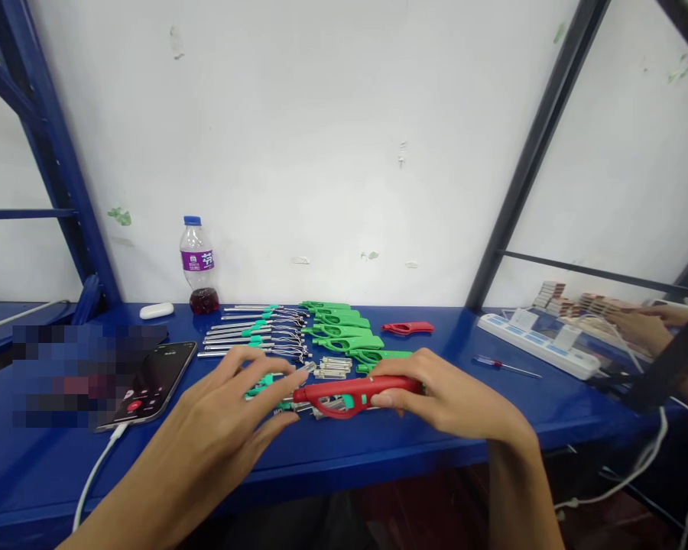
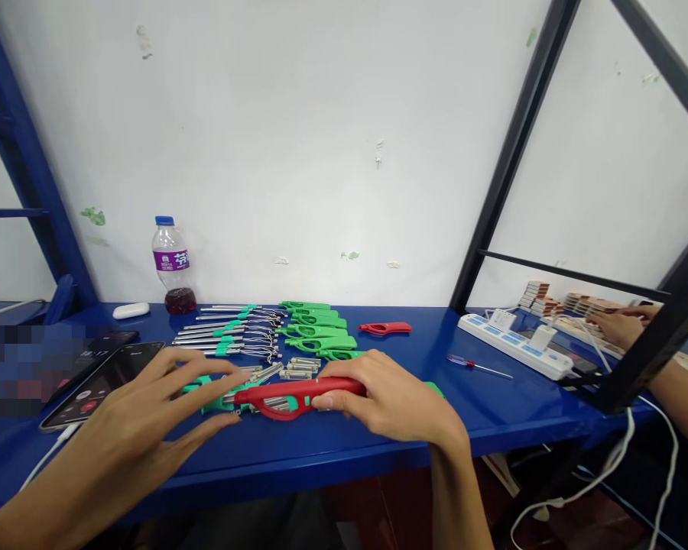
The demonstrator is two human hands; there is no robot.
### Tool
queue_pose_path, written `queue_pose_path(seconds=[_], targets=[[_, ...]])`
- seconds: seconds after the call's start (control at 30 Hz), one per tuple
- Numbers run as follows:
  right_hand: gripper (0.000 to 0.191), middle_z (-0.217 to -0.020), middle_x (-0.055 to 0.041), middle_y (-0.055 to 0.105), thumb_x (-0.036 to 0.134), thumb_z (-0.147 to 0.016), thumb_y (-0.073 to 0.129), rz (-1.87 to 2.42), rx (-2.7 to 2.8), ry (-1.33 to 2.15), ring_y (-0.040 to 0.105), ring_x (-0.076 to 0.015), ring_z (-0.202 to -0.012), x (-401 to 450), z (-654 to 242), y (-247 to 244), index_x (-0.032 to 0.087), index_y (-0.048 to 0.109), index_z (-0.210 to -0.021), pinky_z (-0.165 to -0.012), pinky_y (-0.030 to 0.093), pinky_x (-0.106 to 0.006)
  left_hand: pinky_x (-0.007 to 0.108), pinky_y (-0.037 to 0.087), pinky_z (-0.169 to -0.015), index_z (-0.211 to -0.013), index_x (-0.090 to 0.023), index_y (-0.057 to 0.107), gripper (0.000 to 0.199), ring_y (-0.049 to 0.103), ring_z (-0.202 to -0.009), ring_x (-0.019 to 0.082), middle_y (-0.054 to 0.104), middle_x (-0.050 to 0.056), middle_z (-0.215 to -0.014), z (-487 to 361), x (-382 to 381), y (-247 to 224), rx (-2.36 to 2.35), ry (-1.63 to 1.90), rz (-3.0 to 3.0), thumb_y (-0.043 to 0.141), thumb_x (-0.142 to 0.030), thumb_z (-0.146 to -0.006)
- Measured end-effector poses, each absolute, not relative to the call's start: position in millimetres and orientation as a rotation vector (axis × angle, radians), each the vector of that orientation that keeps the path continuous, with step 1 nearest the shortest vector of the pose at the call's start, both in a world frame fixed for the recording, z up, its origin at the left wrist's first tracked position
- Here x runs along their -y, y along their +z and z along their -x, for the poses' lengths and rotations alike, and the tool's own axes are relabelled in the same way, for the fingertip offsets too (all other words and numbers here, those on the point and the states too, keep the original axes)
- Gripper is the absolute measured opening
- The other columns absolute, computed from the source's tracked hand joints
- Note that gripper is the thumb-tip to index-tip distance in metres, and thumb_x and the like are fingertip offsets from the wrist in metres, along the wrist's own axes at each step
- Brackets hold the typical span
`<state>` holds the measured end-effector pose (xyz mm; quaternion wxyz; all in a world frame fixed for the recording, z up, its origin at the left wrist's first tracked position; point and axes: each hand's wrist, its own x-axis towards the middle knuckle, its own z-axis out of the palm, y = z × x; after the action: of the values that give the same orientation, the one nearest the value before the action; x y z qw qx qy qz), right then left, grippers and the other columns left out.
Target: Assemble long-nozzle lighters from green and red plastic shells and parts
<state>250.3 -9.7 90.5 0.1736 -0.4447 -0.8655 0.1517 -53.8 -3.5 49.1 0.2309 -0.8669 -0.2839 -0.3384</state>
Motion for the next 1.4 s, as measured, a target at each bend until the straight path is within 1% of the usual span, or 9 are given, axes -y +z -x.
queue_pose_path(seconds=[0.07, 0.23, 0.33, 0.5, 0.67, 0.8, 1.1, 1.27, 1.4], targets=[[0.041, -0.077, 0.0017, 0.068, 0.057, -0.104, 0.053, 1.256, 2.415, 0.399, 0.055, -0.0153, -0.069, 11, -253, 92, 0.023, 0.074, -0.096, -0.068, 0.036, -0.029, 0.045, 0.052, -0.092, -0.135, -0.022, 0.062, 0.032, 0.059, -0.111, 0.029, 0.072, 0.009, -0.12, 62, -2, 48, 0.846, -0.915, 2.365, 0.055, -0.028, -0.104], [0.042, -0.071, 0.003, 0.065, 0.057, -0.103, 0.057, 1.191, 2.398, 0.484, 0.05, -0.0132, -0.062, 6, -253, 93, 0.021, 0.078, -0.095, -0.062, 0.033, -0.029, 0.041, 0.05, -0.085, -0.12, -0.022, 0.067, 0.023, 0.061, -0.098, 0.025, 0.074, 0.005, -0.102, 66, -7, 47, 0.791, -0.931, 2.389, 0.05, -0.017, -0.105], [0.04, -0.073, 0.0023, 0.069, 0.056, -0.102, 0.059, 1.145, 2.388, 0.543, 0.053, -0.0131, -0.063, 5, -251, 92, 0.021, 0.078, -0.097, -0.063, 0.035, -0.028, 0.039, 0.05, -0.088, -0.12, -0.019, 0.064, 0.022, 0.06, -0.099, 0.023, 0.072, 0.005, -0.103, 56, -1, 47, 0.745, -1.043, 2.41, 0.053, -0.011, -0.104], [0.04, -0.071, 0.0016, 0.071, 0.052, -0.102, 0.061, 1.078, 2.356, 0.664, 0.057, -0.0122, -0.062, 9, -249, 95, 0.018, 0.078, -0.089, -0.062, 0.037, -0.026, 0.038, 0.052, -0.09, -0.124, -0.016, 0.062, 0.026, 0.058, -0.103, 0.022, 0.07, 0.007, -0.105, 45, 5, 45, 0.7, -1.172, 2.394, 0.058, -0.005, -0.1], [0.043, -0.068, 0.0011, 0.071, 0.052, -0.102, 0.061, 1.036, 2.325, 0.689, 0.056, -0.0114, -0.06, 8, -244, 94, 0.017, 0.076, -0.08, -0.06, 0.038, -0.025, 0.039, 0.055, -0.079, -0.129, -0.012, 0.06, 0.025, 0.064, -0.094, 0.023, 0.074, 0.009, -0.101, 46, -3, 47, 0.712, -1.098, 2.26, 0.051, -0.014, -0.106], [0.041, -0.067, 0.0007, 0.071, 0.051, -0.101, 0.062, 1.003, 2.318, 0.752, 0.057, -0.0115, -0.058, 2, -239, 90, 0.017, 0.077, -0.085, -0.058, 0.037, -0.025, 0.033, 0.054, -0.068, -0.12, -0.014, 0.063, 0.025, 0.068, -0.081, 0.02, 0.077, 0.008, -0.098, 48, -5, 50, 0.726, -1.062, 2.259, 0.041, -0.011, -0.107], [0.04, -0.068, -0.0003, 0.071, 0.051, -0.103, 0.058, 1.004, 2.25, 0.723, 0.062, -0.0147, -0.065, -1, -228, 85, 0.018, 0.076, -0.088, -0.067, 0.043, -0.027, 0.034, 0.051, -0.065, -0.114, -0.015, 0.063, 0.025, 0.07, -0.075, 0.02, 0.077, 0.007, -0.092, 49, 8, 54, 0.76, -1.043, 2.136, 0.044, -0.003, -0.101], [0.045, -0.065, -0.001, 0.069, 0.054, -0.102, 0.057, 0.984, 2.24, 0.799, 0.059, -0.0152, -0.062, -7, -227, 79, 0.017, 0.076, -0.087, -0.064, 0.042, -0.027, 0.036, 0.051, -0.066, -0.114, -0.01, 0.064, 0.037, 0.07, -0.075, 0.022, 0.076, 0.008, -0.088, 44, 13, 56, 0.735, -1.015, 2.068, 0.043, 0.008, -0.09], [0.046, -0.061, -0.0003, 0.066, 0.055, -0.103, 0.056, 1.011, 2.249, 0.795, 0.058, -0.0154, -0.061, -10, -228, 78, 0.017, 0.077, -0.089, -0.063, 0.041, -0.028, 0.036, 0.051, -0.062, -0.112, -0.007, 0.066, 0.038, 0.07, -0.074, 0.022, 0.076, 0.01, -0.087, 42, 14, 56, 0.74, -0.997, 2.093, 0.041, 0.009, -0.088]])
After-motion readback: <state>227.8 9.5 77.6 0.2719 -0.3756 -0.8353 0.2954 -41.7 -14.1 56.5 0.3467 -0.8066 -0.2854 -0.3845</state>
